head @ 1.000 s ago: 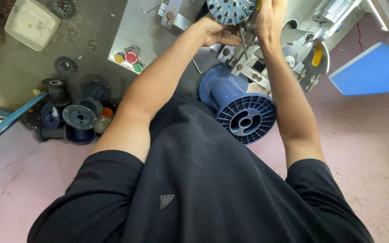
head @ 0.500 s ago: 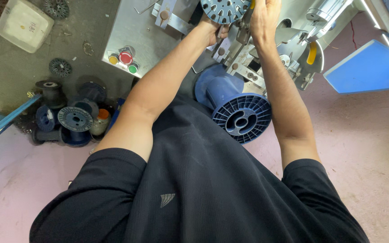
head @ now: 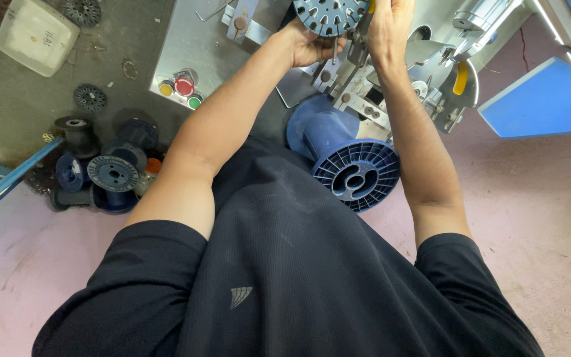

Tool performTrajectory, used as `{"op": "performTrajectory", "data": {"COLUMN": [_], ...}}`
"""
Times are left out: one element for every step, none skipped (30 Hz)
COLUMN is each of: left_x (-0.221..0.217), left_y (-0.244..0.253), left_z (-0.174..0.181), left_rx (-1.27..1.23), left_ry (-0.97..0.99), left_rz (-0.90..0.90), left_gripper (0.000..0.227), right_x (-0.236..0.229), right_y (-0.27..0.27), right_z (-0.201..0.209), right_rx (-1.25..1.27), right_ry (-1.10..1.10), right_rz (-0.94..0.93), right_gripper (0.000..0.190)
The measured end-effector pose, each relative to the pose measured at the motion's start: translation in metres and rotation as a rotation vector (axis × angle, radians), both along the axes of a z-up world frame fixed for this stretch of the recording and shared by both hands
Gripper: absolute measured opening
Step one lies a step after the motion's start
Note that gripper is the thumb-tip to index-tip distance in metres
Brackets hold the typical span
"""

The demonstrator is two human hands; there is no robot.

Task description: The person uses an Allen key to tighten screws on a machine's rotating component. They repeatedly adjust the tool and reposition their hands to secure the part. The person also handles small metal pieces and places them into the machine's fixture.

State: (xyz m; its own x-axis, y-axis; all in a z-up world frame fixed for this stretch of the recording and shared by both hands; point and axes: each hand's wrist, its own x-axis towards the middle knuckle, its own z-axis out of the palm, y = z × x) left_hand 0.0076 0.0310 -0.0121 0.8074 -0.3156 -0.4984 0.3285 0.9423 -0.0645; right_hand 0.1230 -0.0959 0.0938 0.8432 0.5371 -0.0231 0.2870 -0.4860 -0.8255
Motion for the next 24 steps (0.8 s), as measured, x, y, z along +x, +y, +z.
{"op": "performTrajectory", "data": {"left_x": [0.000, 0.001, 0.002, 0.003, 0.004, 0.005, 0.005, 0.006, 0.004, 0.002, 0.002, 0.001, 0.001, -0.001, -0.003, -0.004, -0.006, -0.007, -0.006, -0.004, -0.004, -0.004, -0.001, 0.002], "left_y": [0.000, -0.001, -0.002, -0.002, -0.003, -0.003, -0.003, -0.002, 0.001, 0.003, 0.005, 0.008, 0.008, 0.007, 0.004, -0.001, -0.005, -0.014, -0.023, -0.031, -0.039, -0.044, -0.047, -0.049], "left_z": [0.002, 0.003, 0.005, 0.006, 0.008, 0.009, 0.009, 0.010, 0.009, 0.008, 0.007, 0.006, 0.004, 0.002, -0.001, -0.003, -0.006, -0.007, -0.009, -0.011, -0.011, -0.013, -0.014, -0.014], "left_rx": [-0.021, -0.055, -0.089, -0.122, -0.159, -0.196, -0.233, -0.231, -0.228, -0.226, -0.206, -0.186, -0.167, -0.143, -0.121, -0.099, 0.001, 0.101, 0.196, 0.261, 0.328, 0.395, 0.413, 0.431], "left_ry": [-0.021, -0.006, 0.008, 0.023, 0.012, 0.001, -0.009, -0.023, -0.034, -0.046, -0.056, -0.066, -0.074, -0.085, -0.093, -0.101, -0.082, -0.062, -0.042, -0.013, 0.019, 0.051, 0.043, 0.035], "left_rz": [0.007, 0.024, 0.039, 0.055, 0.059, 0.063, 0.068, 0.051, 0.038, 0.024, -0.005, -0.035, -0.067, -0.068, -0.068, -0.068, -0.052, -0.036, -0.021, -0.001, 0.021, 0.043, 0.068, 0.093], "left_gripper": [0.027, 0.027, 0.027, 0.027, 0.027, 0.027, 0.028, 0.028, 0.029, 0.030, 0.031, 0.032, 0.033, 0.033, 0.033, 0.033, 0.031, 0.030, 0.029, 0.030, 0.031, 0.033, 0.031, 0.029], "right_x": [-0.001, -0.002, -0.002, -0.003, -0.003, -0.003, -0.003, -0.004, -0.005, -0.006, -0.006, -0.006, -0.007, -0.008, -0.010, -0.011, -0.012, -0.013, -0.014, -0.014, -0.015, -0.016, -0.015, -0.013], "right_y": [0.001, 0.001, 0.002, 0.002, 0.003, 0.003, 0.004, 0.006, 0.008, 0.010, 0.013, 0.015, 0.017, 0.019, 0.019, 0.020, 0.023, 0.025, 0.026, 0.026, 0.027, 0.028, 0.028, 0.027], "right_z": [0.001, 0.003, 0.004, 0.005, 0.007, 0.009, 0.010, 0.012, 0.014, 0.016, 0.019, 0.022, 0.025, 0.029, 0.033, 0.036, 0.038, 0.040, 0.042, 0.044, 0.044, 0.044, 0.044, 0.043], "right_rx": [0.010, 0.019, 0.024, 0.028, 0.032, 0.038, 0.044, 0.050, 0.033, 0.016, -0.001, 0.020, 0.039, 0.058, 0.059, 0.060, 0.063, 0.070, 0.073, 0.076, 0.089, 0.101, 0.111, 0.098], "right_ry": [0.000, 0.000, -0.014, -0.029, -0.044, -0.047, -0.049, -0.051, -0.036, -0.021, -0.009, -0.003, 0.005, 0.013, 0.012, 0.012, 0.011, 0.015, 0.019, 0.023, 0.038, 0.052, 0.062, 0.060], "right_rz": [0.006, 0.013, 0.024, 0.035, 0.047, 0.051, 0.057, 0.063, 0.056, 0.049, 0.043, 0.058, 0.070, 0.082, 0.092, 0.101, 0.110, 0.115, 0.118, 0.121, 0.122, 0.123, 0.122, 0.115], "right_gripper": [0.034, 0.034, 0.033, 0.033, 0.032, 0.032, 0.033, 0.033, 0.034, 0.036, 0.037, 0.037, 0.036, 0.035, 0.034, 0.034, 0.034, 0.033, 0.033, 0.032, 0.032, 0.032, 0.032, 0.032]}}
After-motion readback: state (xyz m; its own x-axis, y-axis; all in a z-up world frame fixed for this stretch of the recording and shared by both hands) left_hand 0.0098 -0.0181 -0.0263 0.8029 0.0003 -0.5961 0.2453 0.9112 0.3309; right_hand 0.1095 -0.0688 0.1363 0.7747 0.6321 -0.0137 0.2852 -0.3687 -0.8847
